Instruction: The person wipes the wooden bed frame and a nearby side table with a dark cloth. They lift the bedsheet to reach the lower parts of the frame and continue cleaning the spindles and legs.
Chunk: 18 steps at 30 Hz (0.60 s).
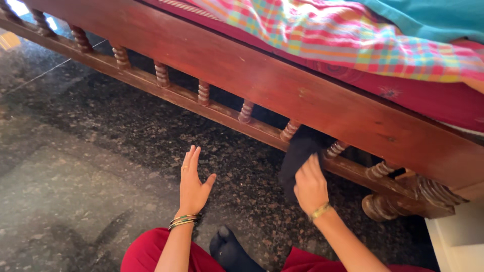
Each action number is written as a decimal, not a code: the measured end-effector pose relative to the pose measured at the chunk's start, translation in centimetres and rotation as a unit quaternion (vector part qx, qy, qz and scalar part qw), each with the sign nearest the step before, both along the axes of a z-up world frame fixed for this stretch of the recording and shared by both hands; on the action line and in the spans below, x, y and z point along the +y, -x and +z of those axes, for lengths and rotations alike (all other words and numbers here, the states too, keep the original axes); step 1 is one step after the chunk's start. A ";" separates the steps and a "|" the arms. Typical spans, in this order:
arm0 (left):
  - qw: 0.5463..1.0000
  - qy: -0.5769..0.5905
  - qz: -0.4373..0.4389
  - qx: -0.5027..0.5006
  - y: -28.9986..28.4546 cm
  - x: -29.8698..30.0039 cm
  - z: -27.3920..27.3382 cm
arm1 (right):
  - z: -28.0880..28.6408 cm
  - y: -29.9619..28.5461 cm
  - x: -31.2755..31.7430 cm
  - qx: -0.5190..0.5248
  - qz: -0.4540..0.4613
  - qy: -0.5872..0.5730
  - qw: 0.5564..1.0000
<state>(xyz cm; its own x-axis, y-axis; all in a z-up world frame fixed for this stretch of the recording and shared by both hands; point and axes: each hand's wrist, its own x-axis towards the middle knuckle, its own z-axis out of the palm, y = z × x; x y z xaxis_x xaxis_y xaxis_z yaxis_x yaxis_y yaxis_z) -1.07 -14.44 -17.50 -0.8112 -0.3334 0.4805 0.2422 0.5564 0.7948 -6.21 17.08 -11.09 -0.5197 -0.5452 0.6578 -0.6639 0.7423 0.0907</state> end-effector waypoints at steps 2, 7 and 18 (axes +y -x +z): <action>1.000 -0.016 0.006 0.000 0.6 -0.4 0.2 | 0.2 -0.2 -1.2 -0.035 0.027 -0.020 0.999; 1.000 -0.022 0.005 -0.002 0.5 -0.7 0.4 | 1.3 2.9 -8.3 -0.024 -0.008 -0.084 0.996; 0.998 -0.050 0.022 0.035 2.5 -2.1 1.3 | 7.4 12.1 -16.0 -0.369 -0.254 -0.052 0.893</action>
<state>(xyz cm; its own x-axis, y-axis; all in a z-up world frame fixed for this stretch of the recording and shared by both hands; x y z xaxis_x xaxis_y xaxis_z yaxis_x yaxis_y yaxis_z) -3.56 -16.50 -16.20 -0.7605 -0.4172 0.4976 0.2758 0.4863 0.8291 -18.31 1.05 -3.64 -0.9881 -0.1540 -0.0051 -0.1516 0.9776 -0.1462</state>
